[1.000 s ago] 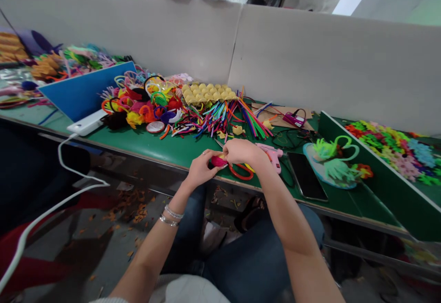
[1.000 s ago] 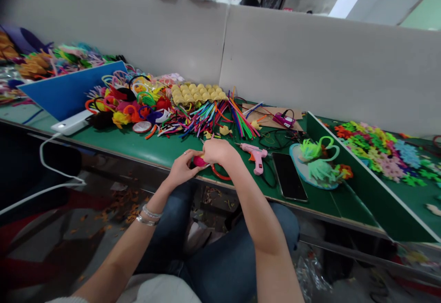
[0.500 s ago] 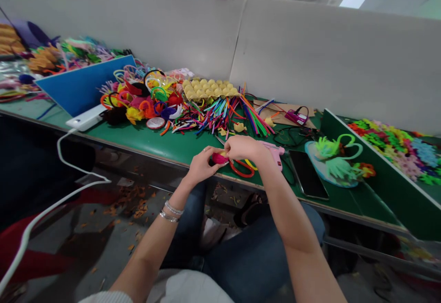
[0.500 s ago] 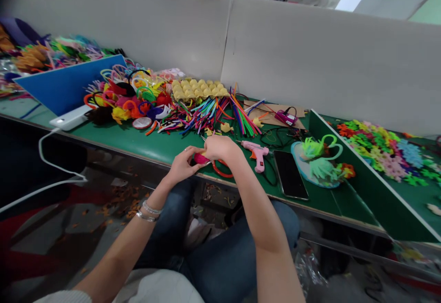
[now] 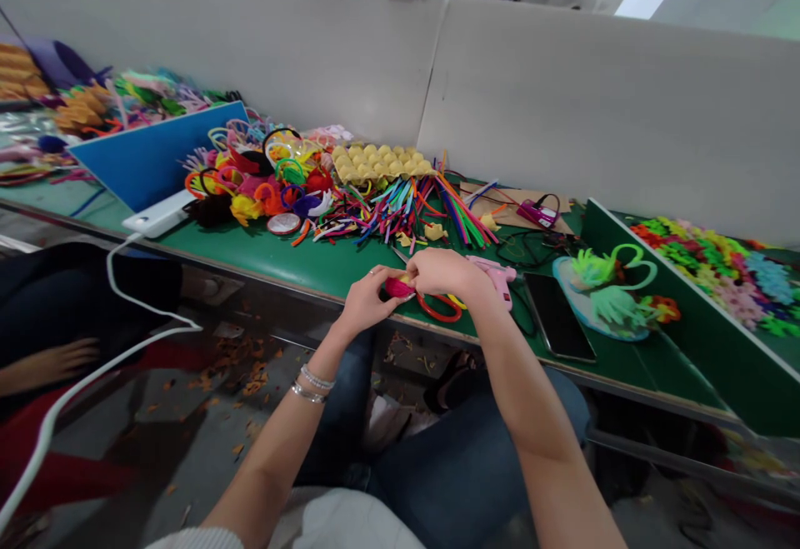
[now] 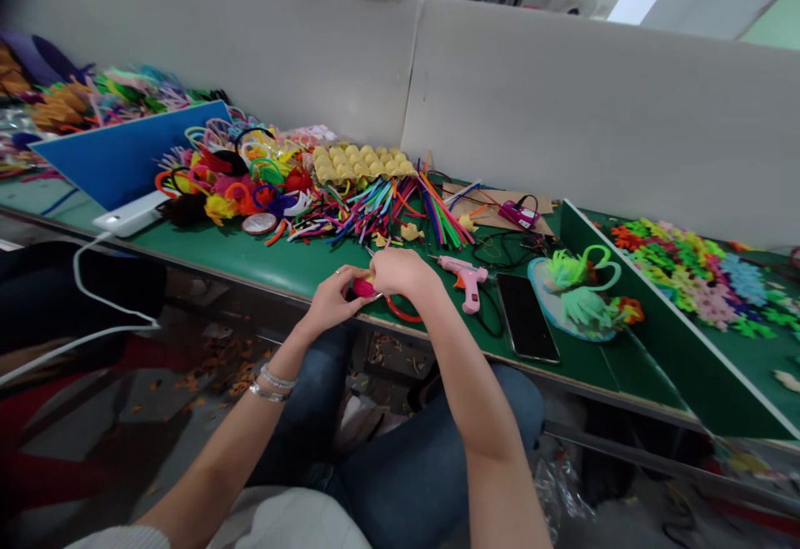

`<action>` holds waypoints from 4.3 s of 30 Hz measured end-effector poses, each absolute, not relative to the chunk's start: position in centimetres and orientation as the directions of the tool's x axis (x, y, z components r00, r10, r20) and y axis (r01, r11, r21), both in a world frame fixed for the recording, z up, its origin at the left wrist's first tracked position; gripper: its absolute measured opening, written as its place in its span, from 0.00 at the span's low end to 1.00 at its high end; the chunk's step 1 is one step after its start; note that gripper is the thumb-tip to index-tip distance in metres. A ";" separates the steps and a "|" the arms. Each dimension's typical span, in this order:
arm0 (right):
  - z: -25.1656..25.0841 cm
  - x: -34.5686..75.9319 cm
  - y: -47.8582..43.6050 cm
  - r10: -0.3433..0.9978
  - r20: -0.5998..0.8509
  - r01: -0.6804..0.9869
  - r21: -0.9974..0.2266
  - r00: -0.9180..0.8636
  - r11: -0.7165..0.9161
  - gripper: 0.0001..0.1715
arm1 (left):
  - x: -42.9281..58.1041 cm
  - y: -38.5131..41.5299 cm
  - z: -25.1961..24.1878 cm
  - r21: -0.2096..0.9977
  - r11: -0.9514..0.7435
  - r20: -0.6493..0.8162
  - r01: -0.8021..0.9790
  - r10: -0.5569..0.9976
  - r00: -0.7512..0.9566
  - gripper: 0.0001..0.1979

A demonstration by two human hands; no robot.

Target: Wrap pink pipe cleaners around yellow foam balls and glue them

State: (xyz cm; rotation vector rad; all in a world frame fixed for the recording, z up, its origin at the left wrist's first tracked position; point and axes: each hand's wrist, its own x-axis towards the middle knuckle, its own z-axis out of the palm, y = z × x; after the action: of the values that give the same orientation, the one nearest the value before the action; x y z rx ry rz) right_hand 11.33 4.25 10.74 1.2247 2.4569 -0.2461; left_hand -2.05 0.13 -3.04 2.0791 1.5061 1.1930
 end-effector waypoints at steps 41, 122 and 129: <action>9.5 22.1 4.2 0.981 -0.193 0.999 -0.043 0.014 -0.023 0.29 | 0.3 1.2 -2.0 0.838 -0.116 0.106 -0.533 0.993 -0.050 0.18; 3.4 19.1 2.9 0.559 0.828 0.530 -0.460 -0.032 0.712 0.30 | 1.0 -1.6 -2.1 0.738 -0.183 0.173 -0.649 0.982 -0.080 0.24; 3.0 19.0 2.9 0.540 0.835 0.542 -0.408 -0.103 0.735 0.30 | 1.2 -1.4 -2.4 0.739 -0.260 0.215 -0.622 0.965 -0.148 0.25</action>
State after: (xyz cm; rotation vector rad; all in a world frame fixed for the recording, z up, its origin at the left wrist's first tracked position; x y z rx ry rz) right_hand 19.00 2.95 2.97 1.9081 3.8925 0.0046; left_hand 1.18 -1.35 -2.43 0.8125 0.5896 1.6894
